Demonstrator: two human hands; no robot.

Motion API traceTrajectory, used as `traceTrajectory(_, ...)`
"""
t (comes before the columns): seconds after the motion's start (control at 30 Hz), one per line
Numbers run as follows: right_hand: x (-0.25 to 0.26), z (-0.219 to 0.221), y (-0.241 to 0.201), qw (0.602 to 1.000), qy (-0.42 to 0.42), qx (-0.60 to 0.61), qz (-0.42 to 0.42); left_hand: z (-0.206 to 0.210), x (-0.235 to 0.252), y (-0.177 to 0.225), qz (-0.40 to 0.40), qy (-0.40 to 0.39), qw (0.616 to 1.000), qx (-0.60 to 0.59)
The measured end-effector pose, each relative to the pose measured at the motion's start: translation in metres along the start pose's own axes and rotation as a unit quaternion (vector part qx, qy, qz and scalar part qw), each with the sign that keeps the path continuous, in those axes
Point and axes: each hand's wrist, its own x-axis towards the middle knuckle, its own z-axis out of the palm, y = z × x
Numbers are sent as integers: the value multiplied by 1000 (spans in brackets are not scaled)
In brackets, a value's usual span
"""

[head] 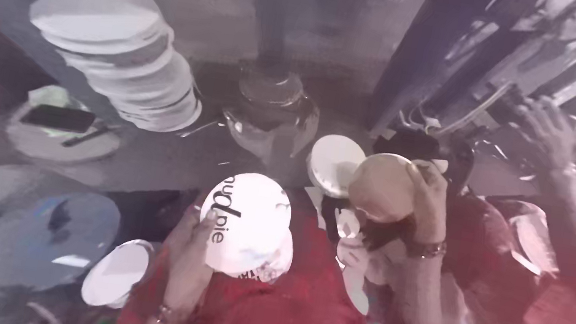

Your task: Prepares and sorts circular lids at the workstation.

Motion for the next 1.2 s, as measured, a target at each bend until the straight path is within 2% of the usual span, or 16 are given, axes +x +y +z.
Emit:
traceTrajectory(0.07, -4, -9, -12, 1000, -23, -12, 13, -2, 1, 0, 1, -5, 1000, -2)
traceTrajectory(0.13, -9, -13, -24, 999, -12, -14, 36, -3, 0, -1, 11, 1, 1000, -15)
traceTrajectory(0.33, -16, -28, -32, 997, 44, 54, -18, -1, -6, 8, 19, 5, 999, -27)
traceTrajectory(0.5, -28, -11, -49, 998, 66, -18, -16, 6, -6, 13, 59, -61, 995, -48)
traceTrajectory(0.63, -36, 33, -54, 998, 0, -49, -50, 25, -11, 22, 63, -99, 993, 8)
traceTrajectory(0.77, -63, 107, -52, 970, -131, -143, -145, 47, -24, 31, 21, -163, 986, 19)
traceTrajectory(0.83, -68, 130, -49, 954, -200, -175, -137, 48, -26, 29, 1, -163, 986, 32)
traceTrajectory(0.87, -64, 133, -48, 953, -198, -197, -118, 45, -25, 27, 2, -146, 989, 36)
traceTrajectory(0.93, -39, 130, -40, 942, -137, -304, -49, 34, -17, 21, 12, -85, 996, 15)
traceTrajectory(1.0, -2, 118, -17, 892, -114, -433, 66, 20, -5, 15, 33, -33, 999, -16)
traceTrajectory(1.07, 26, 101, 12, 863, -121, -474, 125, 9, 4, 14, 38, 7, 999, -16)
traceTrajectory(1.13, 33, 90, 26, 890, -60, -444, 88, 2, 12, 13, 40, 33, 998, -31)
traceTrajectory(1.2, 28, 85, 26, 945, 18, -322, 45, 0, 15, 11, 45, 35, 997, -55)
